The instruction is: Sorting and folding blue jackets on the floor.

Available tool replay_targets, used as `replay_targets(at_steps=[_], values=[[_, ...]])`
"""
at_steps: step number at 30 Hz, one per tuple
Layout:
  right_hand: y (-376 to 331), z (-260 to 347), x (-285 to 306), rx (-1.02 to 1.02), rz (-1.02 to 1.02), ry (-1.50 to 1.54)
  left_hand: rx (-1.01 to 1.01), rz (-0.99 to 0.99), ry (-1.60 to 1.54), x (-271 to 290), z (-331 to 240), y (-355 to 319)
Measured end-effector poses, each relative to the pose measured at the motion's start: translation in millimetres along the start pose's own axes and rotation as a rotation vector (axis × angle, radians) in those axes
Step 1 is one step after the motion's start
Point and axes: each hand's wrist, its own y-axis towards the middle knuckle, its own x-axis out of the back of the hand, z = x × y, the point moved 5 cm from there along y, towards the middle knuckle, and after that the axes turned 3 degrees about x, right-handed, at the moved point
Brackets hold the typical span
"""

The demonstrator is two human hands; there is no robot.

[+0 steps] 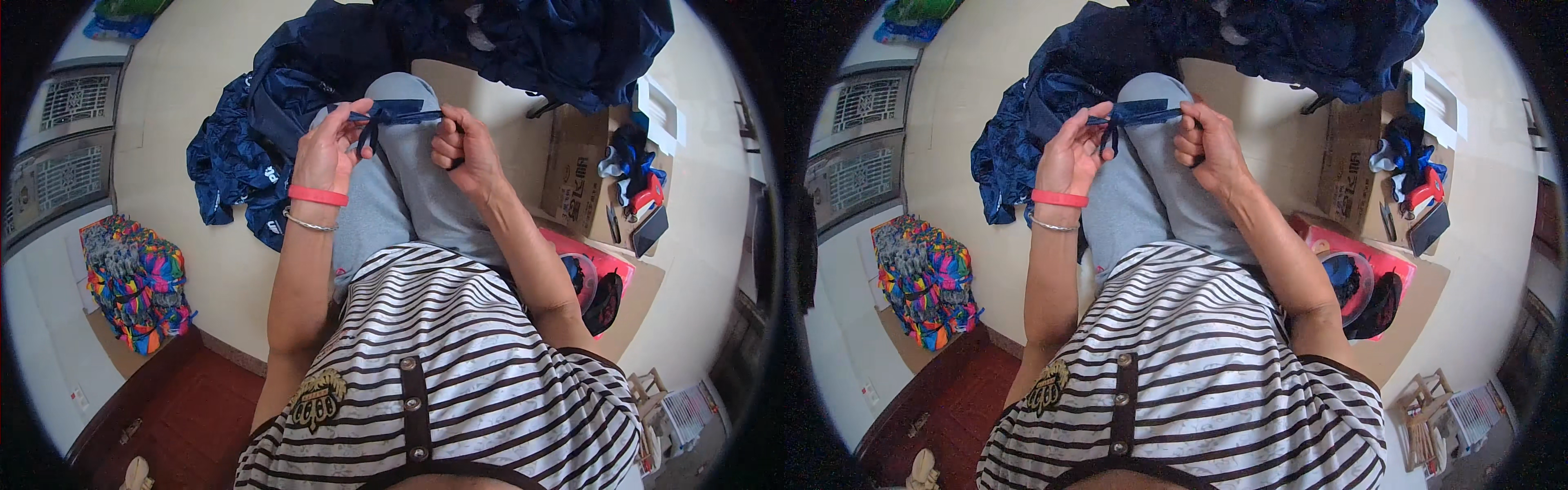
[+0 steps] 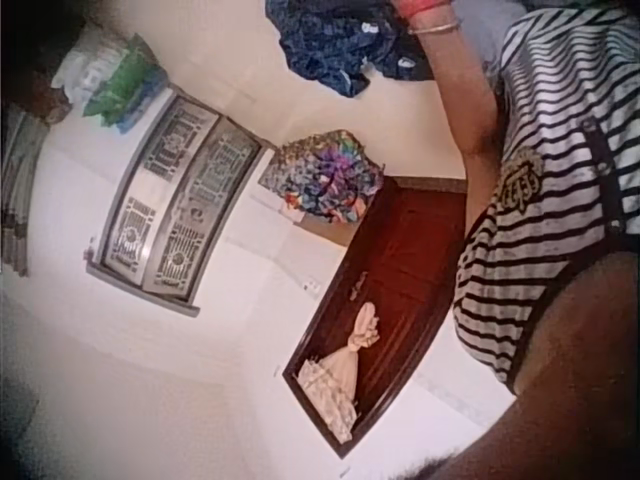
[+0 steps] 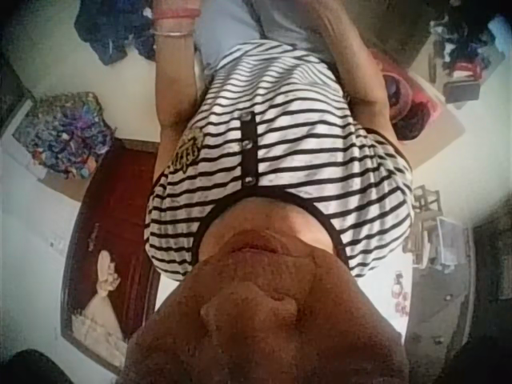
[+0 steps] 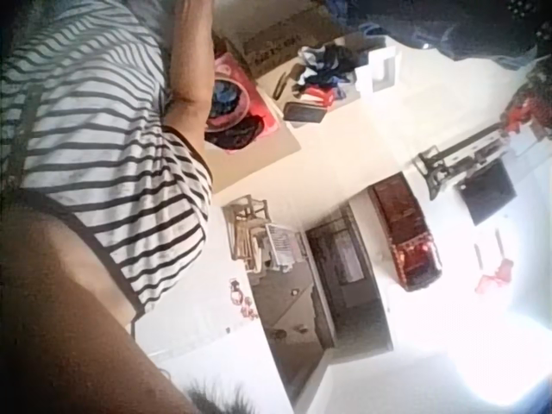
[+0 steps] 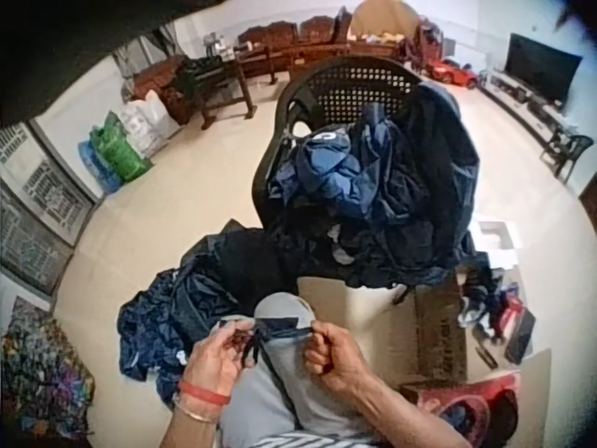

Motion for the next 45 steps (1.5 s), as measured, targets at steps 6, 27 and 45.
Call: replay_targets(at_steps=[6, 27, 45], values=[[1.2, 1.1, 2.3, -0.004, 0.028, 0.032, -0.024, -0.049, -0.076, -2.0, 2.2, -1.5], [-49.9, -3.5, -37.8, 0.086, 0.065, -0.623, 0.130, 0.075, -0.524, 42.7, 7.1, 34.3], [-119.0, -21.5, -72.2, 0.545, 0.589, -1.222, 0.077, 0.465, -0.862, 146.7, -32.0, 92.7]])
